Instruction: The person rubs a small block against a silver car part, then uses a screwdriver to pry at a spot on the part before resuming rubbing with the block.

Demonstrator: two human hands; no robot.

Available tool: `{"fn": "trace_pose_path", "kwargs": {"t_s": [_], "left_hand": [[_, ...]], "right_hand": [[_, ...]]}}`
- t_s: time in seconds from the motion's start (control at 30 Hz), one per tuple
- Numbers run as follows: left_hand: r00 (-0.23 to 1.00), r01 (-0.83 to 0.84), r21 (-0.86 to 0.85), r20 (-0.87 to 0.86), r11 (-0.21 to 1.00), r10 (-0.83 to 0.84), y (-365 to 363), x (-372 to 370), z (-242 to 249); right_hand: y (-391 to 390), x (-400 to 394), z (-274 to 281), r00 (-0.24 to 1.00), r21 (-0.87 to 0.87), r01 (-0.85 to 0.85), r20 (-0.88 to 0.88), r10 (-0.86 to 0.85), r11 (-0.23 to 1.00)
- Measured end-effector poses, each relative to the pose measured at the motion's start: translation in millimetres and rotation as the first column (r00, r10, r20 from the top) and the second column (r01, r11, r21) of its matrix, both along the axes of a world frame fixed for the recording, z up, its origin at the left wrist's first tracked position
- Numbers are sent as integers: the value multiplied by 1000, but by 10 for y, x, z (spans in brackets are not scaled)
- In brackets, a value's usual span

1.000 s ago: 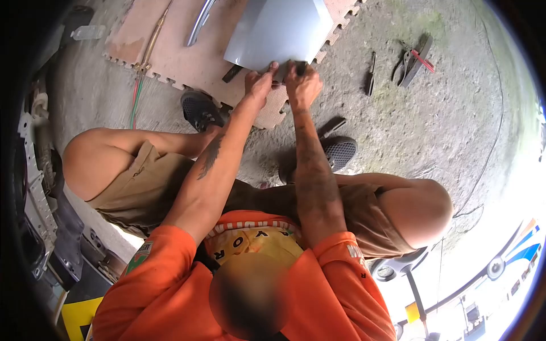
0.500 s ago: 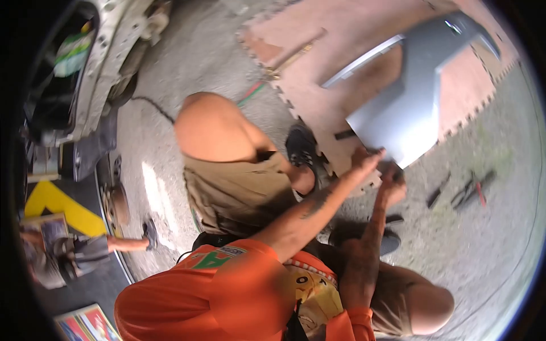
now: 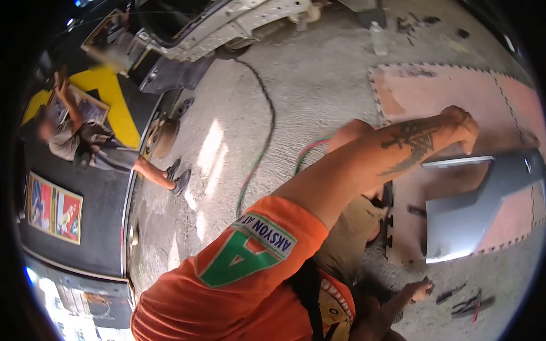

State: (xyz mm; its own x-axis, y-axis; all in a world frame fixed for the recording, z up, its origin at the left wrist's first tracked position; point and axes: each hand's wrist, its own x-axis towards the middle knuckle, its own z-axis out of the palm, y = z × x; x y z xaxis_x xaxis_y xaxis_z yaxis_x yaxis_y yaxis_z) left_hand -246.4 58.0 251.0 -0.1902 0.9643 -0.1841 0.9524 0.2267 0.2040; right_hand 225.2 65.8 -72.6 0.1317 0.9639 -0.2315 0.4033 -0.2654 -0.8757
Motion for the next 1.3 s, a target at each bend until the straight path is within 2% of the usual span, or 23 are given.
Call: {"fn": "trace_pose_path", "kwargs": {"t_s": [0.03, 0.07, 0.13, 0.17, 0.2, 0.23, 0.27, 0.3, 0.37, 0.4, 0.43, 0.47, 0.5, 0.53, 0.6, 0.7, 1.07, 1.1, 1.17, 1.2, 1.23, 1.27, 1.3], "left_hand": [[988, -150, 68, 33, 986, 148, -208, 32, 413], [954, -296, 136, 83, 946, 287, -486, 85, 739], [914, -404, 112, 105, 908, 393, -907, 66, 793], [882, -467, 88, 124, 880, 456, -956, 27, 739], [874, -466, -44, 135, 884, 467, -1045, -259, 623], [867, -485, -78, 84, 871, 491, -1149, -510, 486], [842, -533, -98, 30, 840, 538, -1248, -704, 406], [818, -574, -110, -17, 812, 575, -1396, -877, 352], [791, -611, -109, -112, 784, 601, -1879, -1064, 272], [787, -613, -102, -163, 784, 595, -2181, -1099, 279], [779, -616, -95, -220, 782, 587, -2483, -1121, 365], [765, -621, -85, -283, 779, 578, -2778, -1121, 540], [739, -647, -78, -310, 759, 598, -2983, -969, 795], [744, -668, -356, -292, 654, 601, -3056, -680, 1064], [736, -630, -605, -264, 487, 624, -3132, -394, 1273], [701, -661, -602, -280, 449, 656, -3170, -335, 1292], [658, -730, -412, -210, 545, 723, -2928, -1038, 336], [655, -726, -425, -188, 541, 732, -2955, -1177, 237], [632, -642, -573, -18, 510, 775, -2908, -1670, -391], [325, -501, -791, 205, 352, 923, -3059, -2169, -775], [116, -332, -918, 188, 216, 975, -3107, -2682, -1420], [484, -365, -882, 93, 298, 870, -2995, -1757, -752], [759, -387, -856, -83, 344, 646, -2857, -588, 128]], "right_hand": [[-151, -95, 159, 1000, -2, 20, 5, -20, 1000], [-116, -162, -6, 1000, -4, -13, -9, 13, 1000], [132, -65, -563, 959, -117, 113, 272, -78, 987], [104, -148, -519, 958, -109, 123, 274, -89, 986], [83, -217, -485, 938, -95, 133, 333, -94, 987], [61, -191, -409, 914, -82, 145, 392, -102, 986], [159, 22, -830, 984, 132, -89, 167, 66, 987], [112, -41, -680, 985, 130, -88, 159, 67, 988], [-228, -325, 266, 944, 86, -75, 328, 43, 993], [-268, -275, 253, 948, 151, -182, 289, 133, 972], [-167, -330, 50, 917, 107, 0, 396, -43, 994], [-56, -267, -177, 928, 95, -30, 373, -7, 995], [41, -216, -401, 848, 85, 42, 523, -80, 996], [120, -268, -515, 803, 14, 200, 570, -172, 980], [122, -286, -531, 812, 6, 143, 571, -120, 990], [116, -351, -529, 830, -1, 112, 550, -93, 994], [25, -353, -416, 896, -7, 226, 394, -205, 974], [92, -291, -510, 880, 5, 110, 465, -100, 994], [147, 52, -959, 981, 197, -178, 112, 158, 964], [329, 47, -1281, 955, 252, -119, 293, 41, 960], [124, -137, -762, 936, 25, 198, 291, -197, 980], [54, -168, -528, 930, 77, 95, 350, -116, 993], [-113, -245, -167, 970, 46, 117, 209, -124, 992]]}}
